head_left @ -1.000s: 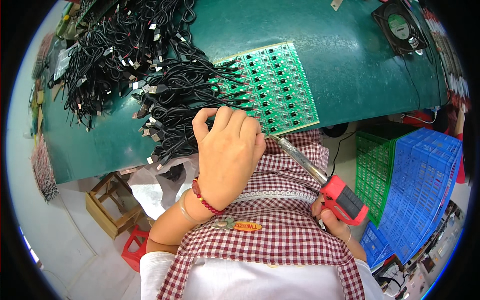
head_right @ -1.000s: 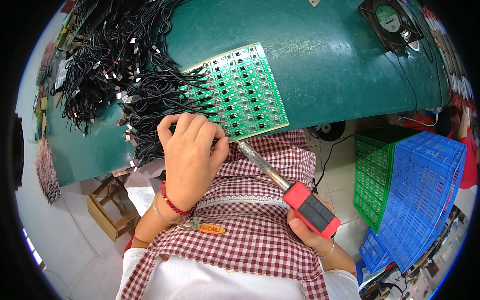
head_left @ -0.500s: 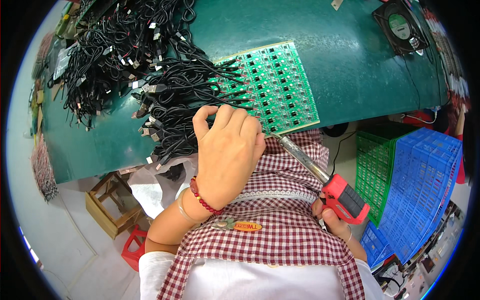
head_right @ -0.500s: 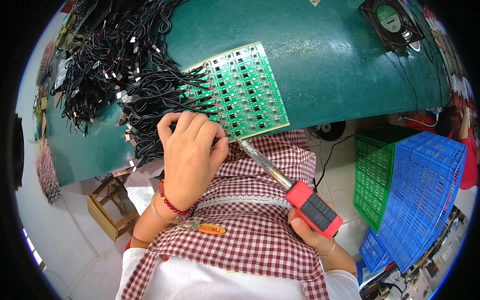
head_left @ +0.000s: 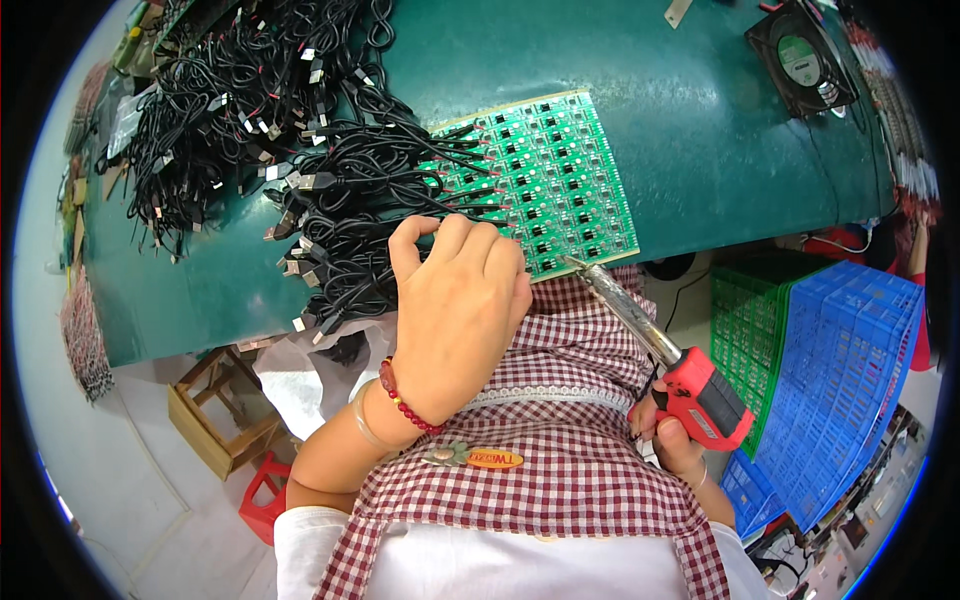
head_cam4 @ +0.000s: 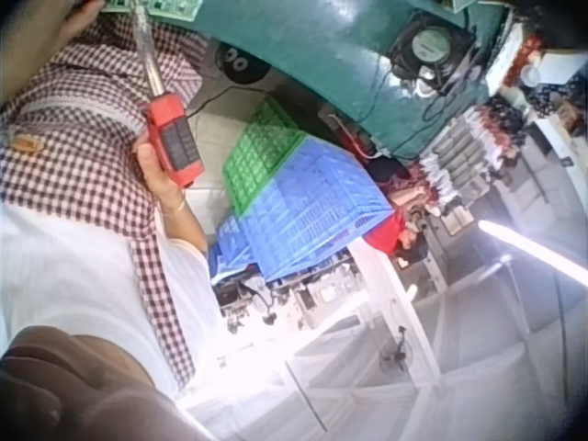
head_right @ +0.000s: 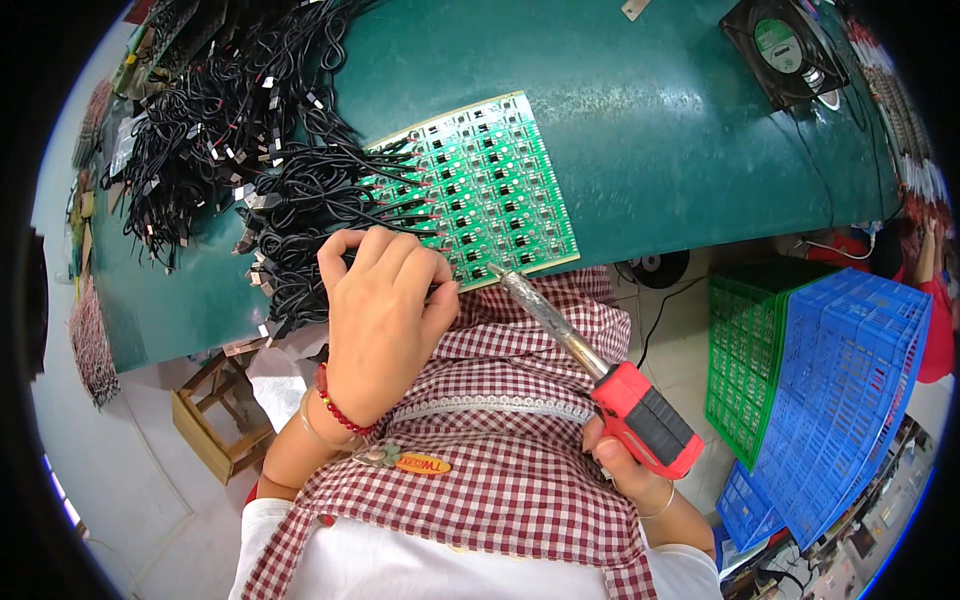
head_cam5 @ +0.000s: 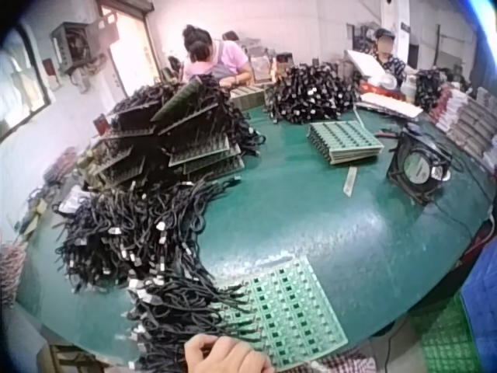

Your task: The person solders black wires onto a green printed circuit board using a manual soldering iron.

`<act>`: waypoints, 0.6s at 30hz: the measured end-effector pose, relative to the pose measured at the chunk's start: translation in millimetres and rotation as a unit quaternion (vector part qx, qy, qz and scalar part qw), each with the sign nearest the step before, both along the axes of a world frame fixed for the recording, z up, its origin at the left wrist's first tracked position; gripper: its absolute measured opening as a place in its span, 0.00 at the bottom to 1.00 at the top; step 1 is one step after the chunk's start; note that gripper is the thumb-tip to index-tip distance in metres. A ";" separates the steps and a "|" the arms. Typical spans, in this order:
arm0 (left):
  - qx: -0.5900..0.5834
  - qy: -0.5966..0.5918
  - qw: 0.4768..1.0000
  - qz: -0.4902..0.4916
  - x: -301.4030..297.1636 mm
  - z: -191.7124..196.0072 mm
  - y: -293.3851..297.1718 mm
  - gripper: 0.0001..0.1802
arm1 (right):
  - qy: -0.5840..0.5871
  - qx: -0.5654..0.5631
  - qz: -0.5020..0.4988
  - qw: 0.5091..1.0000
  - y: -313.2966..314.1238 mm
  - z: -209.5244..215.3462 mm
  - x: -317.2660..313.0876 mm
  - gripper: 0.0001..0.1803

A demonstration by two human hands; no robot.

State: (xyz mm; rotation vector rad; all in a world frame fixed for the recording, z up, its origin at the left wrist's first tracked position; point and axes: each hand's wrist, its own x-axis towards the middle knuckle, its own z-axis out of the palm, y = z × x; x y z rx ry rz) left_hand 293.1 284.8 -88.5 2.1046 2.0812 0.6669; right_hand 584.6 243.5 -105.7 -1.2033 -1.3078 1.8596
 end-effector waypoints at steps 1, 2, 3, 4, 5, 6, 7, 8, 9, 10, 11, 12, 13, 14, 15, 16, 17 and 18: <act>-0.001 0.003 1.000 -0.001 0.1 -0.1 -0.2 0.09 | 0.006 0.003 -0.012 1.000 0.6 -0.6 0.1 0.32; 0.000 0.004 1.000 -0.001 0.1 0.1 -0.3 0.09 | 0.007 0.004 -0.011 1.000 1.8 -0.4 -0.5 0.32; -0.003 0.003 1.000 -0.001 -0.2 0.8 -0.4 0.09 | 0.008 -0.005 -0.025 1.000 3.3 1.6 -1.8 0.32; -0.006 0.001 1.000 -0.001 -0.6 1.1 -0.5 0.09 | 0.009 -0.014 -0.038 0.999 4.6 3.0 -2.7 0.32; -0.006 0.001 1.000 -0.001 -0.8 1.0 -0.6 0.09 | 0.009 -0.014 -0.037 0.999 5.7 3.5 -2.4 0.32; -0.005 0.000 1.000 0.001 -0.4 1.0 -0.7 0.09 | 0.010 -0.018 -0.021 1.000 7.2 3.5 -0.7 0.32; -0.005 0.000 1.000 0.003 -0.1 0.9 -1.0 0.09 | 0.012 -0.022 -0.005 1.000 8.1 3.3 0.5 0.32; -0.006 0.000 1.000 0.004 0.1 0.8 -1.5 0.09 | 0.012 -0.023 -0.004 1.000 8.2 2.9 1.1 0.32; -0.008 0.000 1.000 0.002 -0.1 1.4 -1.2 0.09 | -0.019 -0.006 0.025 0.999 8.5 3.5 1.4 0.30; -0.010 0.000 1.000 0.001 -0.3 1.6 -1.1 0.09 | -0.050 0.011 0.054 0.997 8.6 4.0 1.9 0.28; -0.011 -0.001 1.000 0.002 -0.4 1.5 -0.9 0.09 | -0.051 0.009 0.055 0.997 8.5 3.0 3.4 0.28; -0.009 -0.001 1.000 0.000 -0.3 1.3 -0.5 0.09 | -0.077 0.010 0.061 0.995 7.3 1.1 5.8 0.20; -0.006 -0.002 1.000 -0.002 -0.3 1.0 -0.2 0.10 | -0.104 0.010 0.067 0.992 6.0 -1.0 7.3 0.14; -0.008 -0.003 1.000 -0.002 -0.3 0.5 0.2 0.10 | -0.091 -0.006 0.060 0.994 5.2 -2.7 7.2 0.13; -0.007 0.002 1.000 -0.001 -0.4 0.4 0.1 0.10 | -0.091 -0.008 0.061 0.994 5.1 -4.9 8.7 0.13; -0.005 0.007 1.000 0.000 -0.3 0.3 0.0 0.10 | -0.087 0.004 0.077 0.993 5.4 -7.1 11.4 0.14; -0.007 0.007 1.000 0.000 -0.3 0.3 -0.1 0.10 | -0.083 0.017 0.092 0.992 5.2 -8.1 13.1 0.15; -0.007 0.005 1.000 -0.002 -0.5 0.0 0.5 0.10 | -0.083 0.015 0.092 0.992 4.2 -4.4 9.1 0.15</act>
